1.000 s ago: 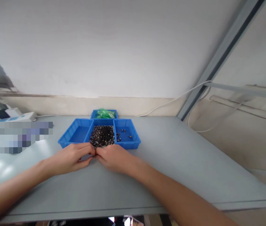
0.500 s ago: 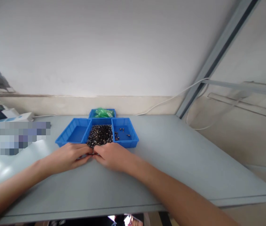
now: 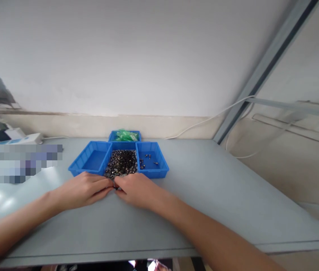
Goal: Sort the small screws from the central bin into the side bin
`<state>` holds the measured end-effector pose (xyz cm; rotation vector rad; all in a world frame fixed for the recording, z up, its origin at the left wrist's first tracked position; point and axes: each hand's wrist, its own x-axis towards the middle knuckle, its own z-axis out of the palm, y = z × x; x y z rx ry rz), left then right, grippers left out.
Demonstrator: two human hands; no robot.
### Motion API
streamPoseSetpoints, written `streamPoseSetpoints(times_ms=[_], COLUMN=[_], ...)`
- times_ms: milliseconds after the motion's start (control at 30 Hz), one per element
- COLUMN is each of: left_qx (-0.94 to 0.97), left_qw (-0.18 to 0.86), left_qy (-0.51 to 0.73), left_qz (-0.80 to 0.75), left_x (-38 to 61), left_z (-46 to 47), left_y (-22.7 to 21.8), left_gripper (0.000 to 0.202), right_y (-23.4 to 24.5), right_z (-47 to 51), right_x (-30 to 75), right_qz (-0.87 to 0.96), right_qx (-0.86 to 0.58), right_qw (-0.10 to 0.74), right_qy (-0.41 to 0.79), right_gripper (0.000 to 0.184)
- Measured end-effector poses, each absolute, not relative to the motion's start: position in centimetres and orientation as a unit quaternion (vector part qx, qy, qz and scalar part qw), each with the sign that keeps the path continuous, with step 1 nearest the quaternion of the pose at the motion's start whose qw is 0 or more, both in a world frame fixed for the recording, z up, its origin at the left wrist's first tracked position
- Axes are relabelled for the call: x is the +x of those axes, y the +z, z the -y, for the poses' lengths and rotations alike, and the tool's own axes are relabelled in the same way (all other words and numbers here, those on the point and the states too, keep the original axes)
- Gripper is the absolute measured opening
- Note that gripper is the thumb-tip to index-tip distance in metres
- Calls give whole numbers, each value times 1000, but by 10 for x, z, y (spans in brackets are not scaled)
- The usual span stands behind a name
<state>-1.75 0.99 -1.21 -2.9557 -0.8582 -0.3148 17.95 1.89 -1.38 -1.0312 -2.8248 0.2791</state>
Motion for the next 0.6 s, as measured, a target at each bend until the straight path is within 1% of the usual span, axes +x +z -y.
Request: streamPoseSetpoints(times_ms=[167,267,467,600], left_qx=[-944,-936,-930,-929], left_qw=[40,37,-16,-1], left_qy=[-71,-53,-32,-37], left_qz=[319,346,365,369], left_x=[-18,-17,-10,-10], left_z=[-11,-11,-5,-5], left_y=[-10,-10,-13,-13], left_gripper=[25,23,19,18], right_y=[-9,-6,-10,-9], right_z=[-17,-18,-17,-17], right_x=[181,182,182,182], right_qz=[927,927,932,932], right_qx=[-364,-357,-338,-341], right_qw=[51,69,111,111], right_qy=[82,86,72,63], right_gripper=[17,21,26,26])
